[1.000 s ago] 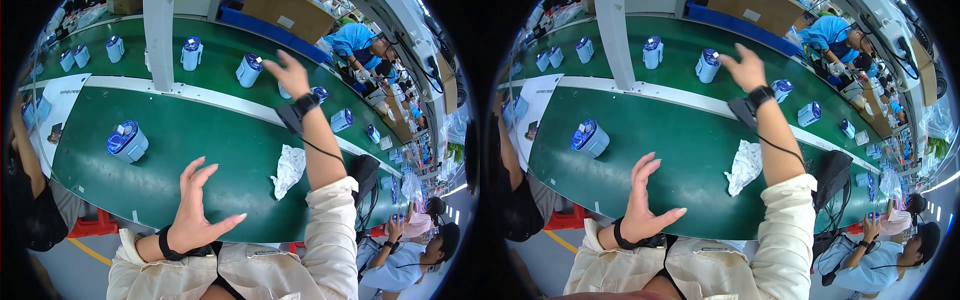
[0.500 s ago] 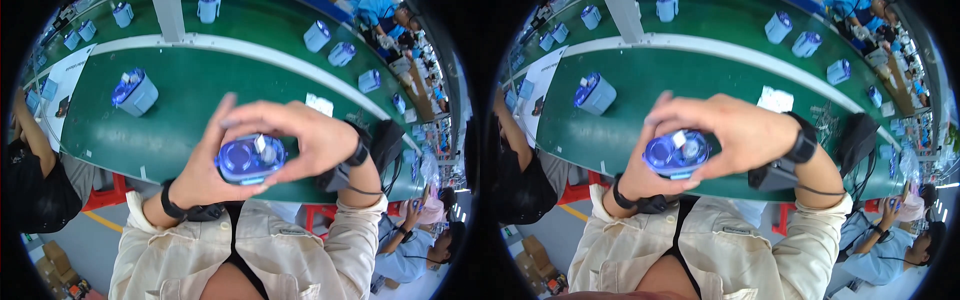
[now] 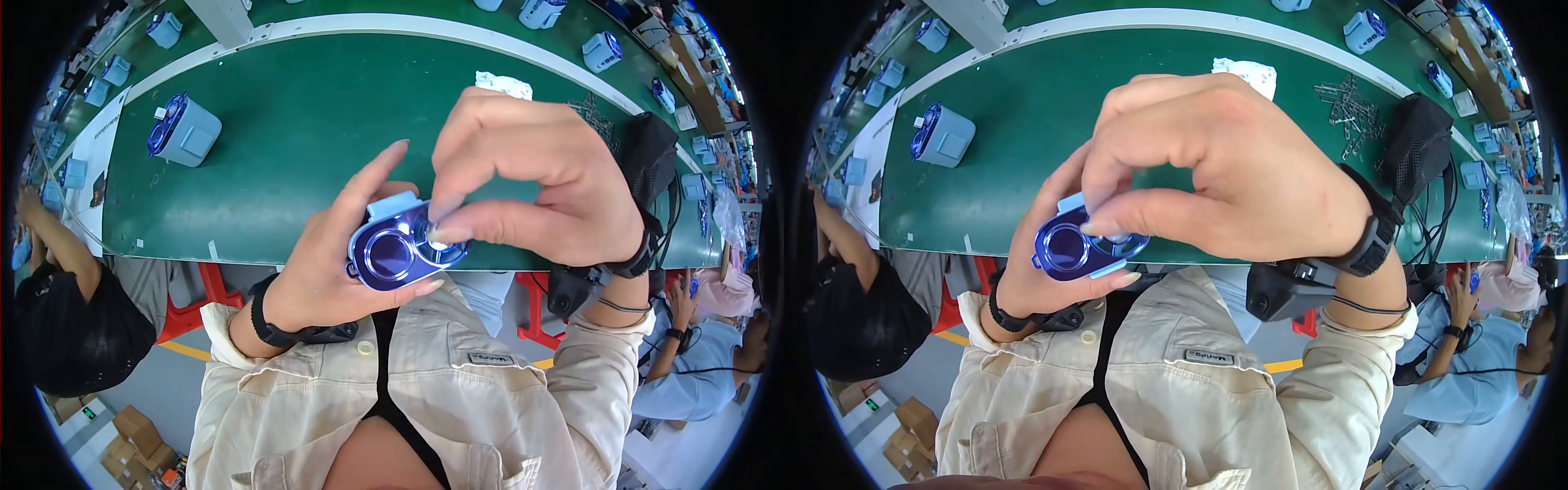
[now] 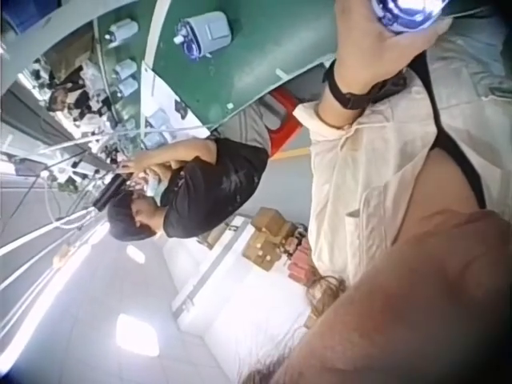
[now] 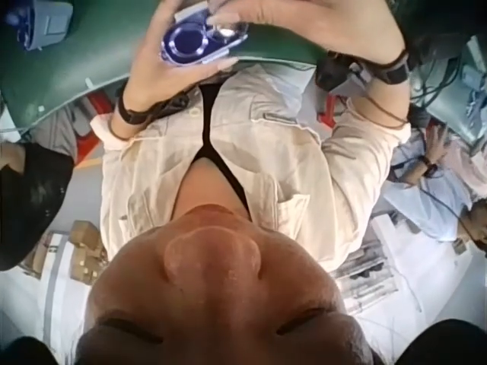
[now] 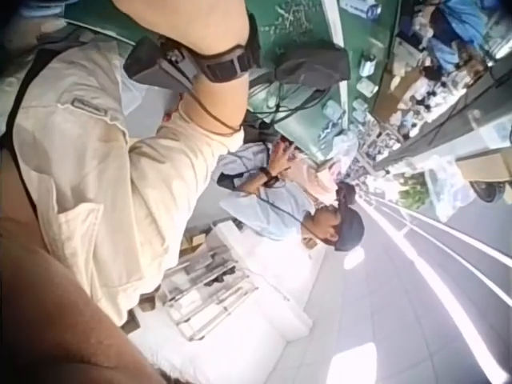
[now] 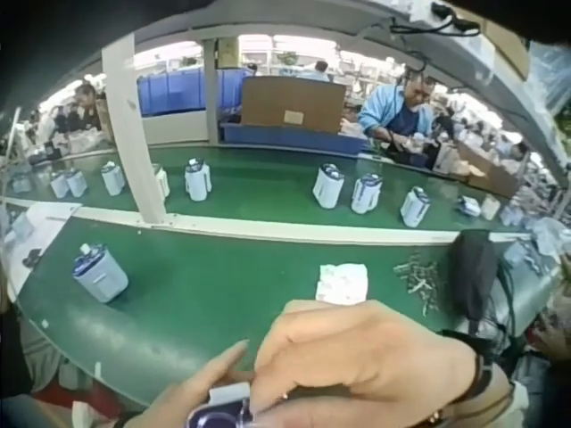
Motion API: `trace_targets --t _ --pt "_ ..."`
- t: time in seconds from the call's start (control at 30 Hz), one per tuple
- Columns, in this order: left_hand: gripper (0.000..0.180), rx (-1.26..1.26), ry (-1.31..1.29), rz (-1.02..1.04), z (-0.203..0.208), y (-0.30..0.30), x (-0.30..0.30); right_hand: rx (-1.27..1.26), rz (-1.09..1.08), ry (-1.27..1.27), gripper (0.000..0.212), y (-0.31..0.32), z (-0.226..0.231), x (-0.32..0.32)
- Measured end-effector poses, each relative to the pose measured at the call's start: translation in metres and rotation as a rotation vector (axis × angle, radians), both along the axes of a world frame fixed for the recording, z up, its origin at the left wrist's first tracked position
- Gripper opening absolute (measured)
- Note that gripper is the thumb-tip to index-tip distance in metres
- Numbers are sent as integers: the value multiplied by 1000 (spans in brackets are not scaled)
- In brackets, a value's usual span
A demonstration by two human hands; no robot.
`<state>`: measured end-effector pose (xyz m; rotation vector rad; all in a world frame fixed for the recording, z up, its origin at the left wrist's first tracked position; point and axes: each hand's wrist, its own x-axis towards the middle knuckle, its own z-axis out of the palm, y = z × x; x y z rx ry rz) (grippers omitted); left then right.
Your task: The person picks up a blue device from the conveyor belt, peels a small white sticker from its top surface by hand, and places it back on the belt, repeating this for several devices.
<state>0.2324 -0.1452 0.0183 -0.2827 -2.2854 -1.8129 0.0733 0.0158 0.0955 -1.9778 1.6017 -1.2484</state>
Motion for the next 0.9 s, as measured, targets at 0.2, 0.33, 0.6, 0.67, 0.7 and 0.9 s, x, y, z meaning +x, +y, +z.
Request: trace_targets --t 0.2,0.33,0.6,0.67,0.7,0.9 --pt "106 -222 89 254 -3 15 6 140 -480 -297 8 11 -9 39" --pt "101 -276 232 455 -15 25 -3 -17 -646 -315 8 8 -29 56" --pt "96 -357 269 538 -22 25 -3 -311 -753 -110 12 1 -61 65" --pt "95 -347 277 544 -26 25 -4 -327 -750 -74 14 -1 -63 65" --pt "94 -336 288 551 -28 24 -5 -281 -707 -283 15 -2 -64 65" --pt "106 -297 233 390 -27 22 2 78 -164 -1243 28 0 -53 55"
